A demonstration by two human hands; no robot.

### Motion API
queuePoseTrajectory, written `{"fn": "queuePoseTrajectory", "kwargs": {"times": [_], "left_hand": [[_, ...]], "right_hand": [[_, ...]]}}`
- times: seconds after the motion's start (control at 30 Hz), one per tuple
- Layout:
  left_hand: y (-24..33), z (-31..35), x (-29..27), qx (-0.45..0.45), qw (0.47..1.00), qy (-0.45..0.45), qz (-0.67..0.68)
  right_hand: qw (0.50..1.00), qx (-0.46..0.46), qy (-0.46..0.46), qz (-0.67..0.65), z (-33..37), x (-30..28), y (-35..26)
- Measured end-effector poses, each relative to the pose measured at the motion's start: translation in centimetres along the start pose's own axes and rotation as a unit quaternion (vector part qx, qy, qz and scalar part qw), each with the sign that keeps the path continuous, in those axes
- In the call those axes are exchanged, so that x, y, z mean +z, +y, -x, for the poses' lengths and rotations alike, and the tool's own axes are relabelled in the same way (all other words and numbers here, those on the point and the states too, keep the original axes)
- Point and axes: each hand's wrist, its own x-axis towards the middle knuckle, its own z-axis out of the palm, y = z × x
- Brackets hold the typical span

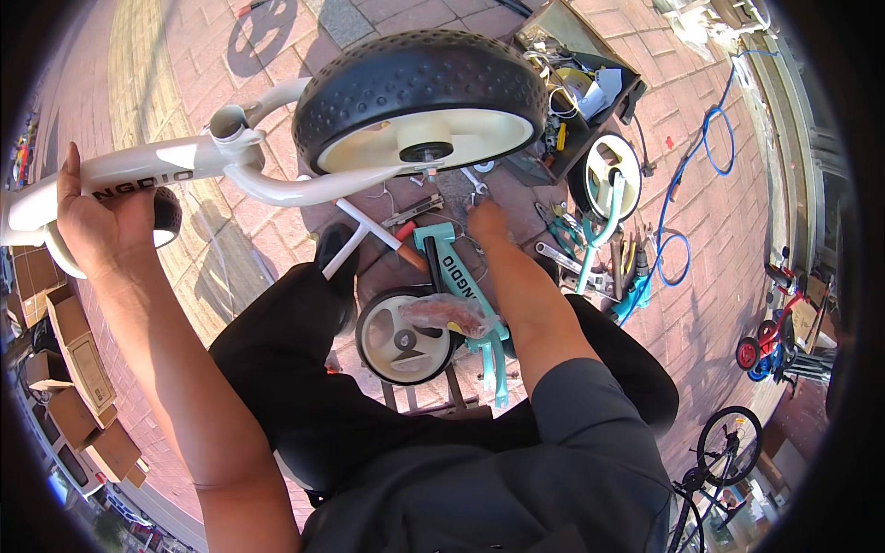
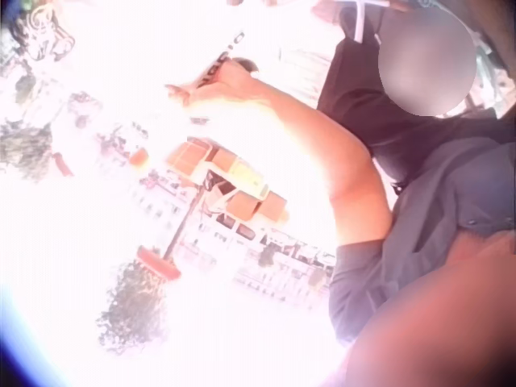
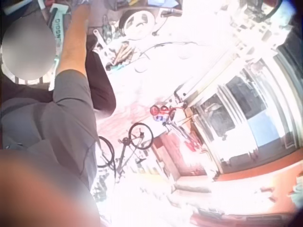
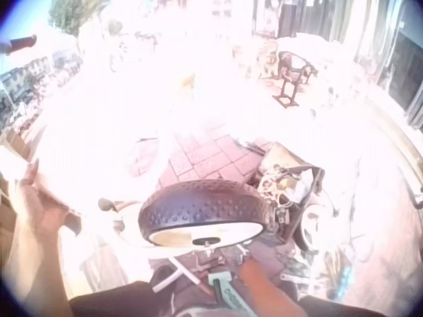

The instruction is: The person assembles a white scooter by attaching wheels to the frame, inserting the handlebar stem, and securing the handlebars with bolts. They use a wrench to tighten the bolts and ensure the components are firmly attached.

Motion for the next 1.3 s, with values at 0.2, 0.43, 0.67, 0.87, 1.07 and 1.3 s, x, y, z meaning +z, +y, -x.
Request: {"fn": "queuePoseTrajectory", "kwargs": {"times": [0.2,0.43,0.67,0.87,1.07,1.3], "left_hand": [[-0.5,-0.4,-0.1,-0.007,1.0,-0.007,-0.03],[-1.6,-0.1,0.1,-0.031,0.998,-0.041,-0.02],[-1.5,1.6,0.1,-0.025,0.996,-0.066,-0.053],[-0.9,4.3,-0.4,-0.072,0.989,-0.131,0.003],[-1.4,8.7,-1.6,-0.179,0.943,-0.276,0.044],[-4.1,13.0,-1.1,-0.238,0.897,-0.373,0.006]], "right_hand": [[0.999,0.031,-0.015,-0.029,-0.1,-0.7,-0.3],[0.992,-0.073,-0.084,-0.066,-0.9,-9.0,1.5],[0.986,-0.058,-0.089,-0.125,2.4,-27.3,1.3],[0.958,-0.154,-0.068,-0.233,15.5,-38.4,-6.1],[0.875,-0.252,-0.09,-0.403,26.4,-36.3,-11.2],[0.865,-0.195,-0.164,-0.432,30.1,-31.8,-12.4]]}}
